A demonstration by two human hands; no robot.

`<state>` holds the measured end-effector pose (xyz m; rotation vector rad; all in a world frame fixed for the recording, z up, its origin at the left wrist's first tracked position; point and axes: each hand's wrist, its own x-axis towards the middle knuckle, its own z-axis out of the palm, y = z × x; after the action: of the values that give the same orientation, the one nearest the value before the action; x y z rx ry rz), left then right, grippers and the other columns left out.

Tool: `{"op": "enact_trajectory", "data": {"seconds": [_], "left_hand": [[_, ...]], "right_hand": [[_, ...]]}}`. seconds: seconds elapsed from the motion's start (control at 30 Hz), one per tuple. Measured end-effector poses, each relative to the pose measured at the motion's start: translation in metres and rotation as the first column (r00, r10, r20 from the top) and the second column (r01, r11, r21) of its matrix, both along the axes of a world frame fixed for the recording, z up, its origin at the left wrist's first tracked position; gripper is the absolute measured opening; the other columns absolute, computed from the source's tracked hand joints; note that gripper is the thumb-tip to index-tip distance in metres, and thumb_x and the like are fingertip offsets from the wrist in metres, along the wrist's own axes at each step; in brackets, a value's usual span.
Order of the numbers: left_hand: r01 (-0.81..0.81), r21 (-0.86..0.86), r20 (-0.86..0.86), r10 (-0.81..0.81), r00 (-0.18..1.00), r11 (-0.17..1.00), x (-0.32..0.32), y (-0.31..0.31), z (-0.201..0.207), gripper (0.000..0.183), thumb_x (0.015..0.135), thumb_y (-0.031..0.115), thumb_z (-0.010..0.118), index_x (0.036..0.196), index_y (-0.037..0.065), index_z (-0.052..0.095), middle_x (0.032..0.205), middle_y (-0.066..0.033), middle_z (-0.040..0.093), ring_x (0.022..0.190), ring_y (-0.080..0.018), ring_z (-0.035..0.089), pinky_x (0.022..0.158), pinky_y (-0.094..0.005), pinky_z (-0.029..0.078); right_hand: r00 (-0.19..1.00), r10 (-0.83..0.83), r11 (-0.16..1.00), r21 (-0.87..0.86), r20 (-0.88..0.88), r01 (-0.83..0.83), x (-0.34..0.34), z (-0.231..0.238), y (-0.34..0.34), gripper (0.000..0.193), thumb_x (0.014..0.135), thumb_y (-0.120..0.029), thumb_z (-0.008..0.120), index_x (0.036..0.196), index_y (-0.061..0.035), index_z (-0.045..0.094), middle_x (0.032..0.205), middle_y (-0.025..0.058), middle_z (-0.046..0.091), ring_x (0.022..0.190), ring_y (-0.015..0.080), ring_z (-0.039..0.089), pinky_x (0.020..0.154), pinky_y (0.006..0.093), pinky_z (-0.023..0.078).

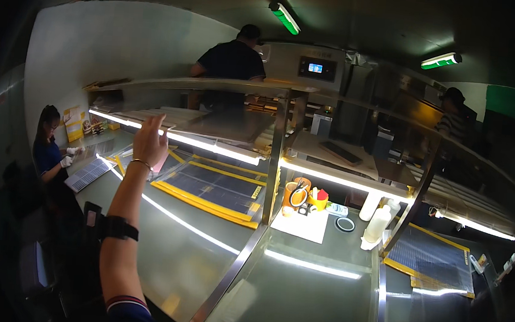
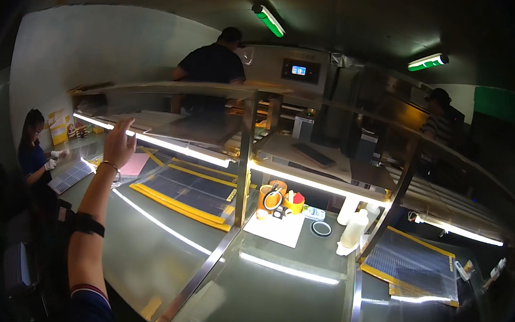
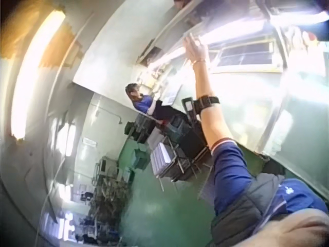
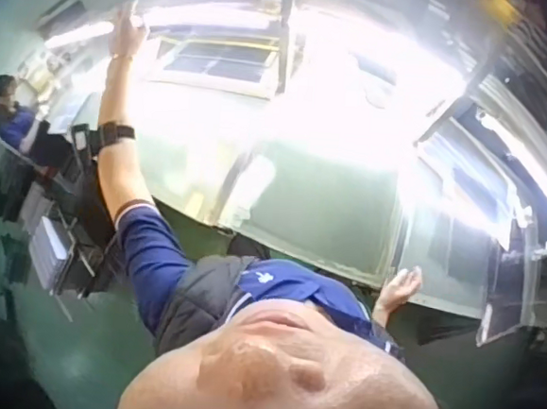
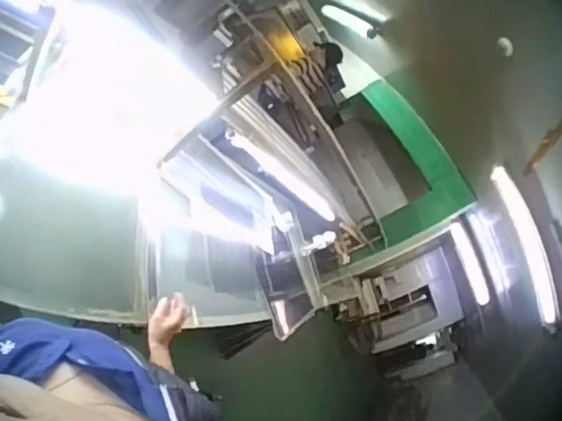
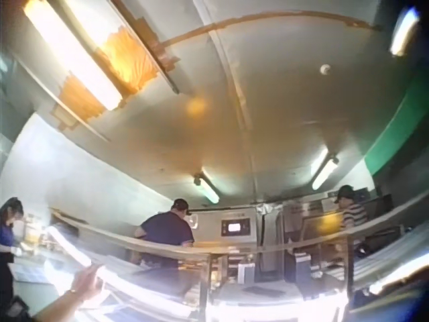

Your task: Inspecting and sorting thin sheets of material on a backlit table.

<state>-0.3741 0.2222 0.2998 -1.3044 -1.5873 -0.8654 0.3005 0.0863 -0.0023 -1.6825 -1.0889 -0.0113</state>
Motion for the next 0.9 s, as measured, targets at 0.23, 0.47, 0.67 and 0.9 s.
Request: {"op": "enact_trajectory", "data": {"seconds": [0.23,0.47,0.67,0.9], "left_hand": [[-0.271,-0.541,-0.13,0.239,0.962,0.796,0.003,0.155,-0.036,0.074,0.067,0.001,0.059,0.133,0.011,0.029,0.137,-0.0123,0.031,0.13,-0.0247,0.026,0.107,-0.0392,0.021],[-0.282,-0.6,-0.134,0.253,0.958,0.748,-0.024,0.237,-0.044,0.058,0.072,0.005,0.06,0.126,0.012,0.04,0.113,-0.0151,0.055,0.101,-0.0297,0.056,0.084,-0.0401,0.047],[-0.326,-0.45,-0.216,0.253,0.943,0.831,-0.009,0.243,-0.04,0.012,0.076,0.002,0.054,0.078,0.006,0.065,0.079,-0.0159,0.063,0.081,-0.0287,0.062,0.07,-0.0386,0.051],[-0.386,-0.421,-0.291,0.281,0.914,0.821,0.003,0.2,-0.047,0.01,0.077,0.009,0.055,0.083,0.006,0.063,0.08,-0.0135,0.064,0.078,-0.0276,0.063,0.067,-0.0349,0.053]], "right_hand": [[0.953,0.082,0.994,-0.094,0.291,-0.057,-0.04,0.014,0.013,0.021,0.082,-0.006,0.056,0.102,0.0001,0.055,0.108,0.0183,0.051,0.101,0.035,0.05,0.08,0.0361,0.047],[0.937,0.033,0.972,-0.228,0.348,0.051,-0.061,0.042,0.029,0.021,0.079,-0.004,0.057,0.1,-0.0034,0.058,0.102,0.0151,0.055,0.095,0.0313,0.054,0.08,0.0369,0.046],[0.928,0.034,0.978,-0.204,0.371,0.046,-0.053,0.03,0.026,0.016,0.078,-0.004,0.057,0.094,-0.0038,0.06,0.1,0.0146,0.057,0.093,0.0319,0.055,0.082,0.0378,0.044],[0.896,0.053,0.991,-0.137,0.441,0.009,-0.057,0.041,0.019,0.014,0.077,-0.004,0.057,0.091,-0.0039,0.061,0.091,0.0124,0.061,0.089,0.0305,0.057,0.08,0.0367,0.046]]}}
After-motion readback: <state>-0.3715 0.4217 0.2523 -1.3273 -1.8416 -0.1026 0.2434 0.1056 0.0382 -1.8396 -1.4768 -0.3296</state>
